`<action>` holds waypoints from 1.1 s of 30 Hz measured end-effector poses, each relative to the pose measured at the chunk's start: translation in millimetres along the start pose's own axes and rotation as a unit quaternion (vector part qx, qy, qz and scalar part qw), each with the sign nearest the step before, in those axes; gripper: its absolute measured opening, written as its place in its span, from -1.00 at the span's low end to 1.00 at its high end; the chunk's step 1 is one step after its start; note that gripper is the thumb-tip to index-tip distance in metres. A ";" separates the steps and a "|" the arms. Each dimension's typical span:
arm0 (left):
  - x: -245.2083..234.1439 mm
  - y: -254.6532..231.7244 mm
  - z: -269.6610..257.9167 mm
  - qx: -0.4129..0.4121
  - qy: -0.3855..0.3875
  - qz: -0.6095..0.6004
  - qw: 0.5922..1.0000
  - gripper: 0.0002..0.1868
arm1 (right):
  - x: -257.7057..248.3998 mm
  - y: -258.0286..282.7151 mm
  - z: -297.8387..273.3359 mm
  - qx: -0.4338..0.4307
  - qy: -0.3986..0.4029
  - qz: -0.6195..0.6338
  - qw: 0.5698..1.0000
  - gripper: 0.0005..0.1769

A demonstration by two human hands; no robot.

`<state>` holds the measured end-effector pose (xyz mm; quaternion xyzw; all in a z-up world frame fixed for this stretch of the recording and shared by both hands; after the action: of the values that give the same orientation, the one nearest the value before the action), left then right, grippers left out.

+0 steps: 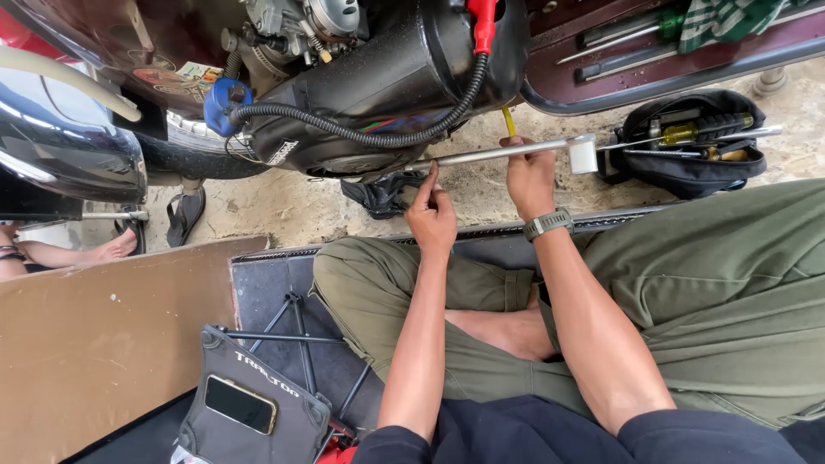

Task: The person sits on the ground and uses a yellow-handled screwdriver to work on the engine area of a scooter. They manipulate a small black part and then use a green cloth to wipe the engine casing.

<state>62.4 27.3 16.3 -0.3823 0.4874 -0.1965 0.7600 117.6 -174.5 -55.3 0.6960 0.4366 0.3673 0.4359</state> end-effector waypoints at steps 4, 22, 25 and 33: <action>5.1 15.8 -2.2 0.000 -0.007 0.000 1.000 -0.55 | 18.7 24.7 -24.5 0.060 0.046 0.108 0.991 -0.69; 5.0 19.3 -3.0 -0.005 0.007 -0.002 1.000 -0.56 | 26.4 27.6 -24.9 0.096 0.053 0.193 0.975 -0.65; 7.4 21.5 0.7 0.000 0.008 -0.008 1.000 -0.55 | 27.3 25.9 -30.4 0.133 0.052 0.199 0.970 -0.64; 5.1 15.8 -0.9 0.003 0.020 -0.006 1.000 -0.56 | 34.5 22.3 -35.5 0.147 0.071 0.229 0.960 -0.70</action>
<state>62.7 33.4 0.8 -0.3790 0.4994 -0.2098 0.7503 104.4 -137.7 -17.7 0.8063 0.3444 0.4371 0.2007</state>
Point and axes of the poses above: each hand's wrist, its own z-axis towards the middle knuckle, its own x-axis out of the palm, y = z × x, the point moved 7 cm from there along z, towards the middle knuckle, and after that the axes turned 9 degrees about z, right-handed, at the moved point
